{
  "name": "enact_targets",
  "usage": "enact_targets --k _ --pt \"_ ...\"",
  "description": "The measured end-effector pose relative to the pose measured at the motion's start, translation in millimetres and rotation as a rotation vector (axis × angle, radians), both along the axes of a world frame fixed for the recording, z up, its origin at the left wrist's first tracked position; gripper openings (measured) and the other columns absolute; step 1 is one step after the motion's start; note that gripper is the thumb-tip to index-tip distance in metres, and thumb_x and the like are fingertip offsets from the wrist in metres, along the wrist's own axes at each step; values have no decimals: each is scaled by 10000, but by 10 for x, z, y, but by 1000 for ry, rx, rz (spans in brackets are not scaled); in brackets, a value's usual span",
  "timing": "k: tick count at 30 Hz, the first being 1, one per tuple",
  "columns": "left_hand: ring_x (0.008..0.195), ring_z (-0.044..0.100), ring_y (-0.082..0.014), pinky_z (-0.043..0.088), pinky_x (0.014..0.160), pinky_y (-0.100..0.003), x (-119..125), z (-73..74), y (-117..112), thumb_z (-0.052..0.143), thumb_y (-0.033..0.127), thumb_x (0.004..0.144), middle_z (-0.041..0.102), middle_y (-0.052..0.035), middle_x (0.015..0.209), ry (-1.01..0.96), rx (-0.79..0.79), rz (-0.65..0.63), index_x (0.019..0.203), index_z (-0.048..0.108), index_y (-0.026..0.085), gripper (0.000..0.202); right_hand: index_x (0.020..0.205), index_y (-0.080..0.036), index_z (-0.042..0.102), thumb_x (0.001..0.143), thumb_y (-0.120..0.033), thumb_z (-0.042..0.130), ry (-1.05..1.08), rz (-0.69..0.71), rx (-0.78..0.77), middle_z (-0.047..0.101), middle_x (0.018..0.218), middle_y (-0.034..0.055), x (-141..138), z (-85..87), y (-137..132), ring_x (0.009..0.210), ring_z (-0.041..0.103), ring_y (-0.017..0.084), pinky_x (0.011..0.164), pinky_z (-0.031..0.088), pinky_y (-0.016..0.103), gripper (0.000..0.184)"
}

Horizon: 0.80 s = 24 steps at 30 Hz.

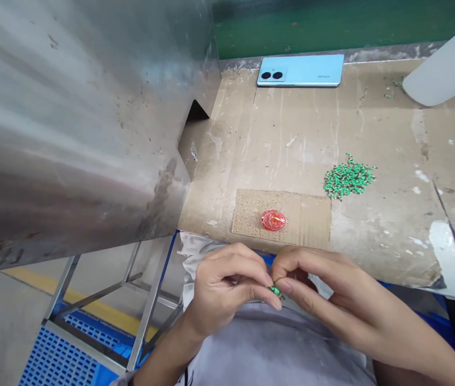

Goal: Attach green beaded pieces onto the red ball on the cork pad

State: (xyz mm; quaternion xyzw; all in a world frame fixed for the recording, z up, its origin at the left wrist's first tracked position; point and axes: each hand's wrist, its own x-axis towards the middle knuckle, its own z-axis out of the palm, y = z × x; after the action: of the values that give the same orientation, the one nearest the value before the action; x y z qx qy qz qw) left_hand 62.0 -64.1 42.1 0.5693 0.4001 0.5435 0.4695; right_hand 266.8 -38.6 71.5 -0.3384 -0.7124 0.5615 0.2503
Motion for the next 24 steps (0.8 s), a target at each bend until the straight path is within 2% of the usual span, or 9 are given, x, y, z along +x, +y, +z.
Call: enact_targets --k 4,9,13,16,20,24 --pt "616 699 -110 567 606 -171 -7 -10 -22 938 289 820 766 -11 710 -10 26 2 745 767 161 226 997 -276 631 1093 -216 563 9 3 -4 688 860 -76 0 -2 -30 719 623 71 654 488 170 132" --pt "630 719 -111 591 634 -167 -1 -35 -50 873 326 890 768 -14 728 10 137 52 770 752 156 241 1034 -282 647 1055 -206 622 47 3 18 701 875 -71 11 -15 -74 711 624 76 650 506 176 82" --pt "647 727 -108 604 652 -159 7 -32 -33 918 295 841 772 -6 740 8 157 37 780 734 157 238 1059 -272 649 1049 -180 642 93 -28 67 713 888 -58 8 -66 -106 713 641 79 645 528 176 93" --pt "660 733 -111 608 649 -161 6 -6 -24 958 238 797 783 -9 772 19 170 5 824 738 160 235 1080 -234 648 1055 -157 628 132 -53 168 732 917 -20 2 -119 -124 775 688 97 693 566 192 83" --pt "677 721 -126 589 622 -180 -2 35 -38 944 217 827 790 -23 800 91 168 -2 911 758 168 209 1119 -187 648 1024 -82 632 133 -84 364 757 943 22 -4 -182 -131 836 715 127 775 597 236 143" --pt "531 554 -81 476 497 -182 -10 73 -75 898 218 879 762 -22 789 170 99 -9 982 785 158 164 1152 -170 655 1005 -51 618 101 -112 504 764 976 62 16 -240 -142 850 708 161 756 598 281 192"
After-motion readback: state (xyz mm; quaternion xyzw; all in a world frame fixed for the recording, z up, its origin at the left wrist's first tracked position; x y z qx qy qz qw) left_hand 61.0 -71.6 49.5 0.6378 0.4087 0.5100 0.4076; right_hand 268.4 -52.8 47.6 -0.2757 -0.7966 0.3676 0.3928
